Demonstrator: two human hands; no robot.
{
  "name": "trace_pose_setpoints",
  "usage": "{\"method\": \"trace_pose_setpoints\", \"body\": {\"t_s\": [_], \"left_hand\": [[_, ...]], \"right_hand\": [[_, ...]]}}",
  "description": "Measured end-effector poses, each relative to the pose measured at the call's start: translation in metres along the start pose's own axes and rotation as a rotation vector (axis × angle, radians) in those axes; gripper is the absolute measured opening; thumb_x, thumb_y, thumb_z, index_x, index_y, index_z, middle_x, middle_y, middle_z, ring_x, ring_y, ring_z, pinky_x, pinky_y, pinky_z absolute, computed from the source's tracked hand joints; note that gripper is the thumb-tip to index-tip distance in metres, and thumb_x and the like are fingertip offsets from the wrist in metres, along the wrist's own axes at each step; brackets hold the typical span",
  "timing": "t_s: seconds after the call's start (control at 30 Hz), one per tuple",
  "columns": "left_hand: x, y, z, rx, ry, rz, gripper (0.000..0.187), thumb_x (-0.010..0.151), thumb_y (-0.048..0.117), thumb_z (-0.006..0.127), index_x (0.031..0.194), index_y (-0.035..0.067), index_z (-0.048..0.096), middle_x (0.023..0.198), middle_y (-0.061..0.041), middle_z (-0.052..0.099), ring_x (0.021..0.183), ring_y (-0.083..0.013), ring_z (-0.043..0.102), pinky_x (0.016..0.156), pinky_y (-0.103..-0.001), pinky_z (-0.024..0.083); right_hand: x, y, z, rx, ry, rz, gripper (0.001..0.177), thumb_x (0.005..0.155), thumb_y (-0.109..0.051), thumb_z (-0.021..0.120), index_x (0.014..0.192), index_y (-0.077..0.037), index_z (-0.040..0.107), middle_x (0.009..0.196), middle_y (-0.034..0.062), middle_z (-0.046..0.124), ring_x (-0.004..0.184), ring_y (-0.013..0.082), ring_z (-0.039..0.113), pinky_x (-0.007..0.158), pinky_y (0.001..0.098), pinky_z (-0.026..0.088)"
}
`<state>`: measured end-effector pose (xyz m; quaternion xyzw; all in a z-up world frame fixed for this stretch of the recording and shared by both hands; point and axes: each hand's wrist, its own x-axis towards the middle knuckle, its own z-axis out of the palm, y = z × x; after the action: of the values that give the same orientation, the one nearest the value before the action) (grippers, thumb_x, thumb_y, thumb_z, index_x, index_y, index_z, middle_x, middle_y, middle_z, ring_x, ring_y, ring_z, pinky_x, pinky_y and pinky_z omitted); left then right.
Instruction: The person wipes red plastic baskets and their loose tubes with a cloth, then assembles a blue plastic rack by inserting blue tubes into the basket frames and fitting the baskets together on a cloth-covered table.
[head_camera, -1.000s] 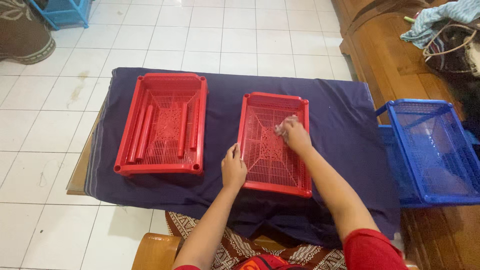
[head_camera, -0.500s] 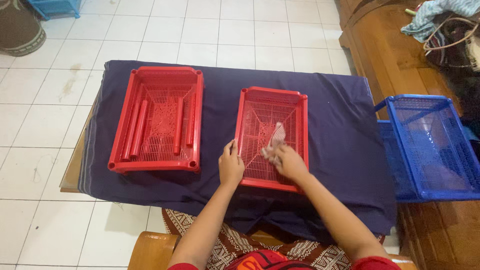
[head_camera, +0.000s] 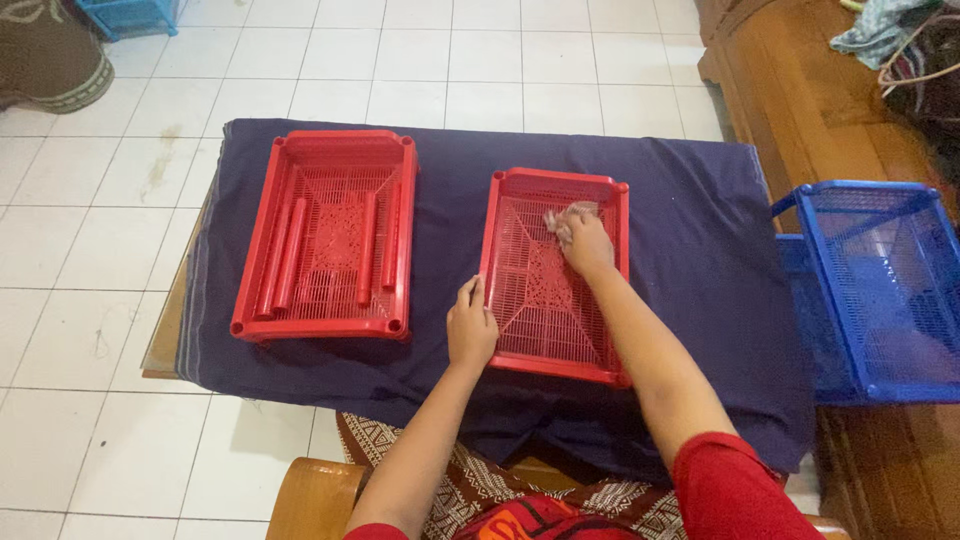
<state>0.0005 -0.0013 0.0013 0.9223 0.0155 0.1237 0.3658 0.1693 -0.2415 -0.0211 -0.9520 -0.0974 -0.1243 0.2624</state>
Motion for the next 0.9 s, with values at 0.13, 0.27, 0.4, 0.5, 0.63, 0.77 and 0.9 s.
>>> {"method": "trace_pose_setpoints", "body": {"t_s": [0.13, 0.27, 0.4, 0.5, 0.63, 0.77, 0.9], "left_hand": [[0.001, -0.002, 0.0, 0.022, -0.03, -0.035, 0.059, 0.089, 0.008, 0.057, 0.147, 0.006, 0.051, 0.149, -0.011, 0.051, 0.126, -0.0312, 0.057, 0.105, -0.045, 0.044], [0.002, -0.005, 0.005, 0.034, 0.0, -0.013, 0.058, 0.089, 0.01, 0.057, 0.147, 0.006, 0.051, 0.147, -0.012, 0.052, 0.127, -0.0317, 0.056, 0.106, -0.046, 0.042], [-0.001, -0.008, 0.007, -0.006, 0.034, 0.016, 0.057, 0.09, 0.012, 0.057, 0.146, 0.006, 0.052, 0.146, -0.012, 0.053, 0.128, -0.0307, 0.056, 0.107, -0.046, 0.042], [0.0, -0.009, 0.007, -0.029, 0.043, 0.004, 0.052, 0.094, 0.017, 0.056, 0.145, 0.006, 0.054, 0.145, -0.011, 0.055, 0.128, -0.0305, 0.057, 0.107, -0.046, 0.043], [0.0, -0.007, 0.005, -0.031, 0.048, -0.012, 0.048, 0.097, 0.023, 0.056, 0.142, 0.007, 0.056, 0.143, -0.011, 0.056, 0.127, -0.0314, 0.057, 0.106, -0.047, 0.041], [0.002, -0.007, 0.006, -0.032, 0.054, -0.039, 0.044, 0.1, 0.024, 0.054, 0.141, 0.009, 0.058, 0.142, -0.008, 0.058, 0.127, -0.0294, 0.059, 0.106, -0.046, 0.042], [0.0, -0.01, 0.008, -0.032, 0.061, -0.022, 0.045, 0.099, 0.021, 0.053, 0.142, 0.008, 0.058, 0.142, -0.009, 0.058, 0.126, -0.0296, 0.058, 0.106, -0.047, 0.042]], "right_hand": [[0.01, -0.013, 0.033, -0.117, 0.007, 0.046, 0.034, 0.088, -0.015, 0.063, 0.121, -0.008, 0.069, 0.129, 0.0201, 0.062, 0.121, 0.0394, 0.056, 0.1, 0.0507, 0.048], [-0.03, -0.051, 0.014, 0.122, -0.113, -0.086, 0.032, 0.104, -0.02, 0.054, 0.133, -0.012, 0.065, 0.131, 0.025, 0.057, 0.122, 0.0416, 0.055, 0.102, 0.0549, 0.045], [-0.1, -0.099, -0.022, 0.191, -0.109, -0.447, 0.033, 0.096, -0.014, 0.059, 0.126, -0.017, 0.072, 0.129, 0.0142, 0.068, 0.123, 0.0405, 0.058, 0.104, 0.0549, 0.047], [-0.127, -0.11, -0.044, 0.228, -0.435, -0.299, 0.038, 0.086, -0.012, 0.066, 0.123, -0.018, 0.072, 0.123, 0.0106, 0.067, 0.116, 0.0347, 0.063, 0.097, 0.0473, 0.053], [-0.11, -0.101, -0.044, 0.199, -0.397, -0.452, 0.034, 0.088, -0.009, 0.066, 0.12, -0.014, 0.072, 0.124, 0.0102, 0.069, 0.112, 0.033, 0.064, 0.096, 0.0437, 0.054], [-0.053, -0.089, -0.021, 0.055, -0.239, -0.376, 0.033, 0.087, -0.007, 0.064, 0.118, -0.015, 0.075, 0.123, 0.0067, 0.071, 0.112, 0.0296, 0.064, 0.096, 0.0418, 0.055], [-0.002, -0.078, 0.002, -0.021, -0.187, -0.12, 0.025, 0.094, -0.013, 0.066, 0.118, -0.013, 0.073, 0.121, 0.0106, 0.067, 0.111, 0.0321, 0.062, 0.091, 0.0454, 0.054]]}}
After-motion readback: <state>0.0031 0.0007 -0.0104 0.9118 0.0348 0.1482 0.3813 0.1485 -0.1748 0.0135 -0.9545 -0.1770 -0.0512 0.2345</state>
